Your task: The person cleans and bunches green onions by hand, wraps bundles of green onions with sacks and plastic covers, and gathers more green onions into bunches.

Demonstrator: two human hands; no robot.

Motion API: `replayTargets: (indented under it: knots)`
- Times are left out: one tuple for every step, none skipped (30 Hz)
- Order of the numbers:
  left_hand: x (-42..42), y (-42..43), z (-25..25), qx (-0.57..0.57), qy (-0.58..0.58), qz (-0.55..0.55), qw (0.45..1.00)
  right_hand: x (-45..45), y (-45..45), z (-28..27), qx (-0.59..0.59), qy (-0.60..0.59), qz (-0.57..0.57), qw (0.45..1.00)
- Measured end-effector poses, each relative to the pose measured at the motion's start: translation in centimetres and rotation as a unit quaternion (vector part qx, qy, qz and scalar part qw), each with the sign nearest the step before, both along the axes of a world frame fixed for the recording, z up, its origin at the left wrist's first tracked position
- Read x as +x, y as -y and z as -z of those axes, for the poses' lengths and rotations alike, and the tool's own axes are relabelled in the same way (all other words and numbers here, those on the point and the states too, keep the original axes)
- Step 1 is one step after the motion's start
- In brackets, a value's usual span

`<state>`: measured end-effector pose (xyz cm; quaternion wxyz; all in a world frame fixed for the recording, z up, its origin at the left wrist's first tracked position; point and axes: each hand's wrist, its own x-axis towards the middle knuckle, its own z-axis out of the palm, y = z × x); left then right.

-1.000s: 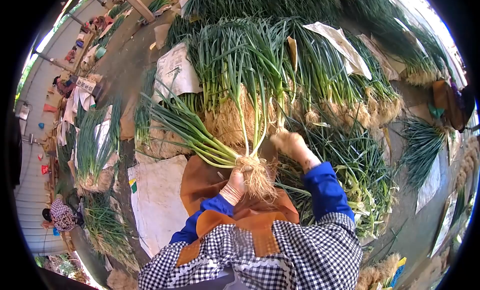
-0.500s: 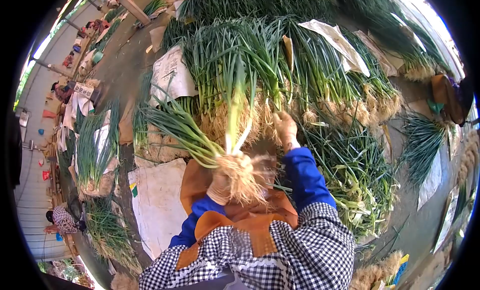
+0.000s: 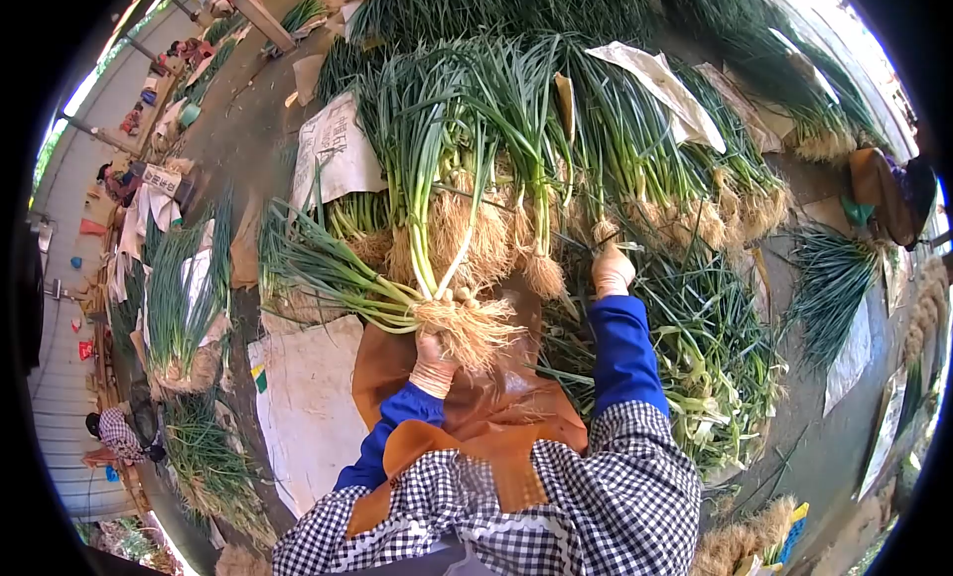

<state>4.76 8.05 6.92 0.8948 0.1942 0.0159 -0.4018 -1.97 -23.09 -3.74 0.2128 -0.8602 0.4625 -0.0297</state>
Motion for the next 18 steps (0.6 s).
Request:
replayTargets:
  knots:
    - [0.1,-0.1,-0.3,-0.052,0.023,-0.005,0.998,-0.1,0.2,-0.6,0.021,-0.132,-0.006,0.991]
    - [0.1,-0.5,-1.3,-0.054,0.037,-0.030,0.997,1.2,-1.3,-2.3,0.013,-0.134,-0.065,0.989]
    - [0.5,-0.3,-0.6,-0.097,0.041,-0.026,0.994,3.3,-3.0,-5.3,0.037,-0.134,-0.072,0.988]
    - [0.5,-0.3,0.5,-0.119,0.034,-0.016,0.992,4.6,-3.3,-5.0,0.046,-0.087,-0.077,0.992]
    - [0.7,-0.4,1.1,-0.139,0.030,-0.004,0.990,5.7,-3.6,-4.0,0.058,-0.037,-0.079,0.994]
    - [0.9,-0.5,0.9,-0.104,-0.021,0.005,0.994,6.5,-3.6,-2.9,0.106,-0.014,-0.093,0.990]
    - [0.6,-0.5,0.7,-0.070,-0.073,0.011,0.995,7.3,-3.5,-1.8,0.152,0.007,-0.108,0.982]
    - [0.2,-0.3,1.0,-0.045,0.002,-0.007,0.999,8.2,-2.5,1.4,0.223,0.031,-0.102,0.969]
    - [0.1,-0.1,0.4,-0.044,0.003,-0.008,0.999,8.8,-1.1,6.8,0.336,0.172,-0.095,0.921]
    - [-0.1,0.3,-0.8,-0.050,0.004,0.001,0.999,7.3,-2.3,2.8,0.371,0.261,-0.152,0.878]
    - [-0.4,0.6,-1.3,-0.058,0.003,0.009,0.998,4.7,-4.0,-3.1,0.400,0.342,-0.208,0.825]
    - [-0.4,0.4,0.8,-0.025,0.036,0.020,0.999,3.1,-5.0,-5.3,0.422,0.344,-0.220,0.809]
    - [-0.7,0.7,1.2,0.016,0.028,0.031,0.999,1.4,-6.2,-7.0,0.446,0.347,-0.230,0.792]
    - [-1.2,0.7,2.3,-0.017,-0.030,0.059,0.998,-0.3,-9.3,-10.7,0.547,0.391,-0.188,0.716]
    - [-1.7,0.9,3.2,-0.051,-0.086,0.088,0.991,-1.0,-11.6,-12.2,0.672,0.358,-0.112,0.639]
    - [-2.7,1.5,1.4,0.008,-0.125,0.098,0.987,-1.4,-12.4,-11.4,0.672,0.348,-0.112,0.644]
    - [-3.0,1.8,2.2,0.032,-0.095,0.140,0.985,-1.6,-12.8,-10.2,0.672,0.339,-0.114,0.648]
    - [-3.1,1.9,3.4,0.030,-0.104,0.156,0.982,-1.2,-12.6,-11.0,0.650,0.319,-0.140,0.676]
